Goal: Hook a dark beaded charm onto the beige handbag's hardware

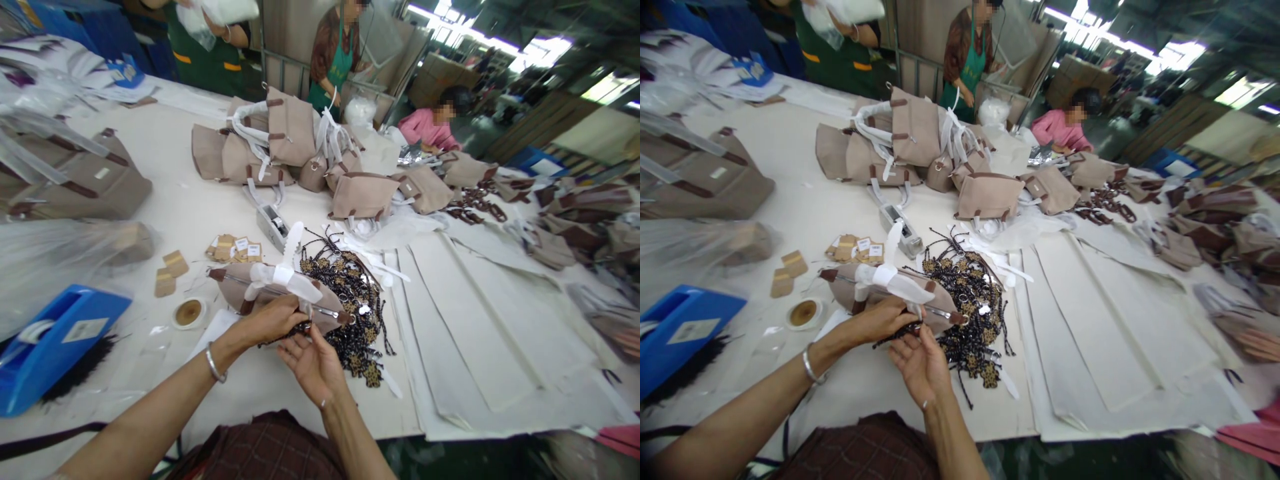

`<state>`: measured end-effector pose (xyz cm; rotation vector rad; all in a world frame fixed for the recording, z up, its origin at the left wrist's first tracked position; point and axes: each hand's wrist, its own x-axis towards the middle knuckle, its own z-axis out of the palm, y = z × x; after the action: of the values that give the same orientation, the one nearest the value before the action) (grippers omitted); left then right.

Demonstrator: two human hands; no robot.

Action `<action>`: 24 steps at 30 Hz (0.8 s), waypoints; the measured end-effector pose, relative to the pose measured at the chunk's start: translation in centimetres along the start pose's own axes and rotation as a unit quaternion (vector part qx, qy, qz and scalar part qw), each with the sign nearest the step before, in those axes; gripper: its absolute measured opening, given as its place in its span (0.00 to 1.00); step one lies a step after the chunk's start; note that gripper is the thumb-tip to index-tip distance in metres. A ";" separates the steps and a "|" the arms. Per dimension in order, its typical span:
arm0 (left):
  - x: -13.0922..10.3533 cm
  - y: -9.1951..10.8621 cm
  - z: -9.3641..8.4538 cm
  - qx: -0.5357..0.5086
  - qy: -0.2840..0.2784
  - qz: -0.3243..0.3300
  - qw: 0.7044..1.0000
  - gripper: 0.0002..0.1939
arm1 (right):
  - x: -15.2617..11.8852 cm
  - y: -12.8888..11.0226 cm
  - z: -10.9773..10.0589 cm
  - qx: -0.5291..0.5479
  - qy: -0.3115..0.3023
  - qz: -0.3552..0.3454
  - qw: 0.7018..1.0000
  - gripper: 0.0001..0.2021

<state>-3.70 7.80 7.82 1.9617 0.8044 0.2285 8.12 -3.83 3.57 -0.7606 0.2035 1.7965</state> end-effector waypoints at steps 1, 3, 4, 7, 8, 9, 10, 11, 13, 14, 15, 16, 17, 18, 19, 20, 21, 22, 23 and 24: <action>0.0 -0.1 0.0 0.003 -0.004 -0.003 1.000 0.12 | 0.0 0.1 0.0 0.005 -0.001 -0.004 1.000 0.12; 0.1 -0.3 0.1 0.011 -0.008 -0.005 1.000 0.12 | 0.0 0.2 0.1 0.016 -0.005 -0.012 1.000 0.12; 0.1 -0.4 0.0 0.012 -0.008 -0.004 1.000 0.11 | -0.1 0.3 0.2 0.021 -0.007 -0.011 1.000 0.11; 0.1 -0.4 -0.2 0.013 -0.013 -0.001 1.000 0.10 | -0.3 0.1 0.4 0.022 -0.014 0.008 1.000 0.10; 0.1 -0.4 -0.3 0.015 -0.016 0.000 1.000 0.10 | -0.4 -0.1 0.4 0.021 -0.014 0.014 1.000 0.10; 0.1 -0.4 -0.4 0.017 -0.020 -0.001 1.000 0.10 | -0.4 -0.3 0.5 0.017 -0.011 0.018 1.000 0.10; 0.2 -0.5 -0.5 0.018 -0.020 -0.003 1.000 0.10 | -0.4 -0.4 0.5 0.011 -0.004 0.016 1.000 0.10; 0.2 -0.6 -0.5 0.018 -0.019 -0.004 1.000 0.10 | -0.4 -0.6 0.5 0.003 0.006 0.010 1.000 0.11; 0.4 -0.8 -0.4 0.015 -0.012 -0.003 1.000 0.10 | -0.2 -0.8 0.4 -0.018 0.029 -0.014 0.999 0.11; 0.4 -0.8 -0.3 0.013 -0.009 0.000 1.000 0.10 | -0.1 -0.8 0.3 -0.026 0.041 -0.027 0.998 0.11; 0.5 -0.8 -0.3 0.011 -0.007 0.004 1.000 0.10 | 0.0 -0.7 0.1 -0.029 0.051 -0.039 0.998 0.11; 0.5 -0.8 -0.2 0.009 -0.007 0.007 1.000 0.10 | 0.1 -0.7 0.0 -0.028 0.060 -0.048 0.997 0.11; 0.6 -0.7 -0.2 0.007 -0.010 0.009 1.000 0.10 | 0.1 -0.6 0.0 -0.024 0.068 -0.052 0.996 0.12; 0.6 -0.7 -0.2 0.005 -0.013 0.010 1.000 0.10 | 0.1 -0.5 -0.1 -0.020 0.074 -0.053 0.996 0.13; 0.5 -0.6 -0.2 0.003 -0.015 0.011 1.000 0.10 | 0.1 -0.4 -0.1 -0.017 0.078 -0.053 0.995 0.13; 0.5 -0.6 -0.1 0.001 -0.014 0.011 1.000 0.10 | 0.1 -0.3 -0.1 -0.017 0.080 -0.053 0.995 0.14; 0.5 -0.6 -0.1 0.000 -0.010 0.009 1.000 0.10 | 0.1 -0.3 0.0 -0.019 0.080 -0.053 0.995 0.14; 0.4 -0.7 0.0 0.001 -0.004 0.007 1.000 0.09 | 0.1 -0.2 0.1 -0.021 0.079 -0.054 0.995 0.14; 0.4 -0.9 0.1 0.004 0.003 0.004 1.000 0.09 | 0.1 -0.1 0.1 -0.020 0.079 -0.055 0.995 0.15; 0.4 -1.0 0.1 0.009 0.012 0.000 1.000 0.10 | 0.2 0.1 0.2 -0.017 0.080 -0.059 0.995 0.16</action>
<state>-3.78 8.28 6.80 1.9789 0.8235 0.2467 7.93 -3.61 3.62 -0.9239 0.2283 1.6318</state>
